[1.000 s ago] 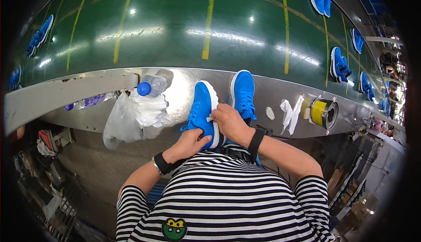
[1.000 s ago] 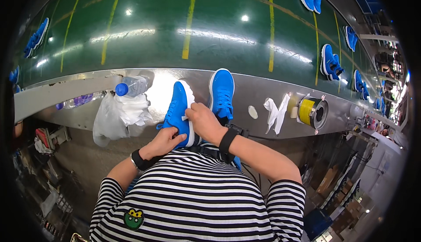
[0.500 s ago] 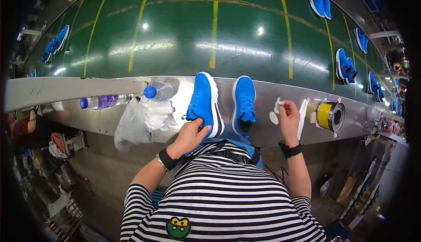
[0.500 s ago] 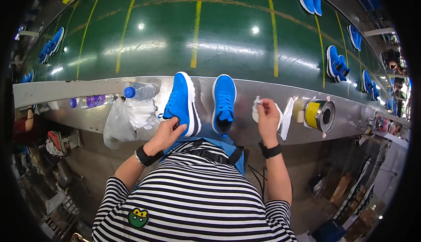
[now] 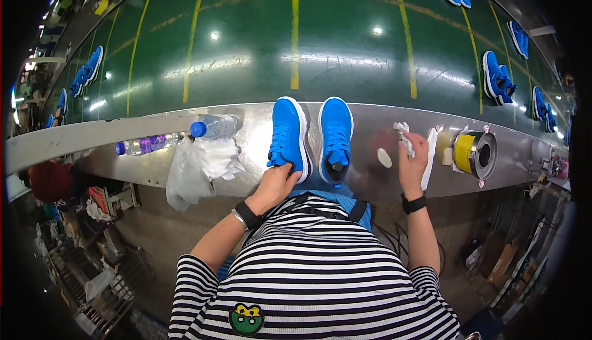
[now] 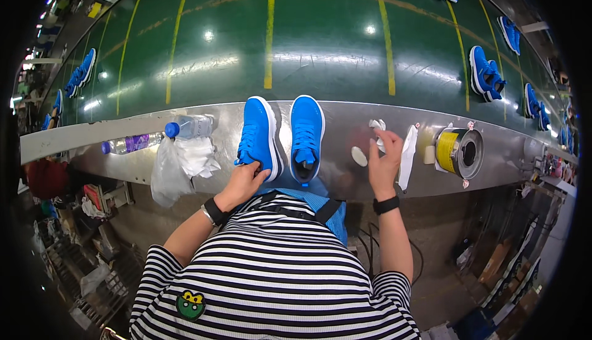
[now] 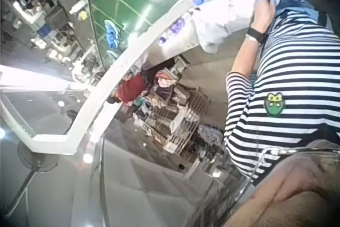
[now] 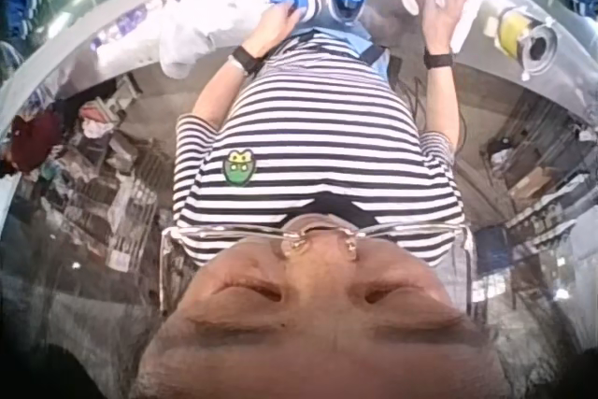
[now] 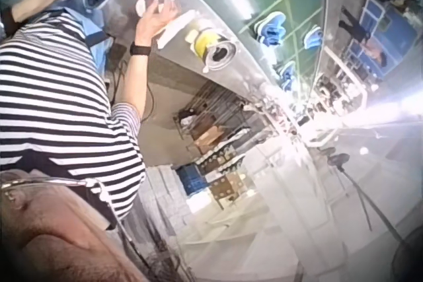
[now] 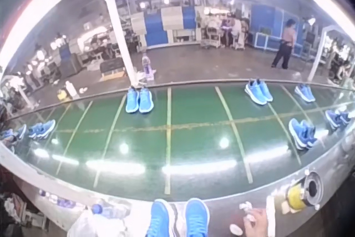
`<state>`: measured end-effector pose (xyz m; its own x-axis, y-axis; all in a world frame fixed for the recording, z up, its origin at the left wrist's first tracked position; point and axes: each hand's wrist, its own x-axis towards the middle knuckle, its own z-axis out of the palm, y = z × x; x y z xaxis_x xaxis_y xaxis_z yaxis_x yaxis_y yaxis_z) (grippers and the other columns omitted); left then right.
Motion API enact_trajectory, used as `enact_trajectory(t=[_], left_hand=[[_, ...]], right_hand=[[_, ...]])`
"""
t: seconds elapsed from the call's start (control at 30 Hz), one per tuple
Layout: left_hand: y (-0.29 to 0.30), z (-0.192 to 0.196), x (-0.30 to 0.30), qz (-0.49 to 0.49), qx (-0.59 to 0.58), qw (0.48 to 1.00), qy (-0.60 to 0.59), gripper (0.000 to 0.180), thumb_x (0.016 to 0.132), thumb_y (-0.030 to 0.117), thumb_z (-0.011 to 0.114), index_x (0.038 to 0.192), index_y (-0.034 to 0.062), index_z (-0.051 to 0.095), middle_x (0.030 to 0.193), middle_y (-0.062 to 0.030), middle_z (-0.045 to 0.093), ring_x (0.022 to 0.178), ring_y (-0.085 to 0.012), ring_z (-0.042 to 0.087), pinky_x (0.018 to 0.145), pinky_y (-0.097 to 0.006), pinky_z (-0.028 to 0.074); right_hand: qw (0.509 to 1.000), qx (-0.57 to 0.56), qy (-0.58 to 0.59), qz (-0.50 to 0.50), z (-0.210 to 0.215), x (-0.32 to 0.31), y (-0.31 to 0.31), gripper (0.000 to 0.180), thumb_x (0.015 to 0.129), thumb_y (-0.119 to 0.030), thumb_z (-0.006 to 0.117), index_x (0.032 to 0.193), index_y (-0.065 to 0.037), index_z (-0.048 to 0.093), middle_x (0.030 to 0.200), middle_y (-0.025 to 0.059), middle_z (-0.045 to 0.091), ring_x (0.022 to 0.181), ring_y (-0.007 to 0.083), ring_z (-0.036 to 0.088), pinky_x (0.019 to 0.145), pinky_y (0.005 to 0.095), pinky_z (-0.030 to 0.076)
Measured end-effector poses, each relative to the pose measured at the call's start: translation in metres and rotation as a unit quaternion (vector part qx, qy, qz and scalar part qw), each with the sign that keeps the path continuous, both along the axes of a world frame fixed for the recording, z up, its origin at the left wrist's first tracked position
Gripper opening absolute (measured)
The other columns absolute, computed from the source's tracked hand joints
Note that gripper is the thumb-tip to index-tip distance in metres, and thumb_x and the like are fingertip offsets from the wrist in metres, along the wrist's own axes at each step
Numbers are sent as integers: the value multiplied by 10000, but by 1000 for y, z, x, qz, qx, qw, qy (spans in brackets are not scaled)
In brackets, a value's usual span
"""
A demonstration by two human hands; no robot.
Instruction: The person repeatedly wipes the exterior of blue sneakers with a white cloth on a factory assembly line. They handle multiple pairs of shoes one at a time, wiping the sides and toe areas, then place the shoes back on the conveyor belt.
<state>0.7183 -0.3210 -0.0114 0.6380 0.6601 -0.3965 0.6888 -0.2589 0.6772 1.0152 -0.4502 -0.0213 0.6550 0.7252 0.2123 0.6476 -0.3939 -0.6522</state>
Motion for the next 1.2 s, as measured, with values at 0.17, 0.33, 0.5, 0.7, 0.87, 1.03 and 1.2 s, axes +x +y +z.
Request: enact_trajectory(t=[0.17, 0.33, 0.5, 0.7, 0.87, 1.03, 1.2], left_hand=[[-1, 1, 8, 53, -16, 998, -11, 304, 868, 235, 559, 713, -20, 501, 612, -218, 548, 579, -398, 550, 528, -443, 411], [10, 7, 7, 153, -60, 982, -90, 346, 874, 241, 565, 660, -9, 456, 529, -127, 440, 464, -209, 402, 465, -342, 338], [20, 13, 3, 178, -117, 970, -119, 362, 887, 242, 553, 641, 10, 425, 538, -25, 357, 512, -92, 316, 458, -293, 291], [21, 16, -2, 178, -133, 967, -123, 363, 893, 241, 547, 642, 18, 409, 554, -1, 341, 528, -78, 310, 463, -278, 285], [16, 19, -7, 201, -147, 958, -145, 360, 896, 233, 545, 636, 39, 389, 567, 25, 319, 539, -58, 296, 461, -258, 270], [14, 26, -13, 255, -213, 926, -180, 361, 898, 224, 547, 618, 83, 368, 597, 66, 310, 553, -31, 277, 462, -236, 250], [11, 42, -12, 284, -276, 891, -223, 317, 900, 210, 550, 643, 93, 408, 635, 82, 359, 573, -18, 305, 481, -220, 267]], right_hand=[[949, -5, 310, 52, -4, -49, -7, 177, 804, -72, 626, 979, -49, 629, 884, 57, 599, 775, 126, 570, 662, 245, 448], [925, -11, 379, 25, -18, -77, -10, 128, 834, -90, 607, 949, -36, 623, 871, 41, 595, 738, 101, 564, 640, 228, 448], [929, -18, 367, 40, -14, -82, -3, 117, 838, -82, 596, 938, -27, 619, 852, 40, 568, 737, 104, 561, 645, 234, 452], [933, -5, 358, 27, -13, -87, -4, 107, 841, -78, 590, 926, -19, 619, 837, 42, 563, 718, 104, 555, 645, 233, 449], [946, 64, 314, 43, 23, -100, -1, 103, 831, -56, 599, 923, -14, 616, 824, 47, 569, 697, 104, 558, 638, 234, 450], [919, 80, 359, 139, 53, -120, 15, 112, 823, -12, 607, 933, 2, 613, 839, 35, 576, 727, 91, 560, 645, 225, 452], [929, 78, 308, 189, 65, -135, 30, 140, 779, 4, 634, 919, 4, 625, 805, 71, 578, 726, 125, 579, 646, 229, 457]])
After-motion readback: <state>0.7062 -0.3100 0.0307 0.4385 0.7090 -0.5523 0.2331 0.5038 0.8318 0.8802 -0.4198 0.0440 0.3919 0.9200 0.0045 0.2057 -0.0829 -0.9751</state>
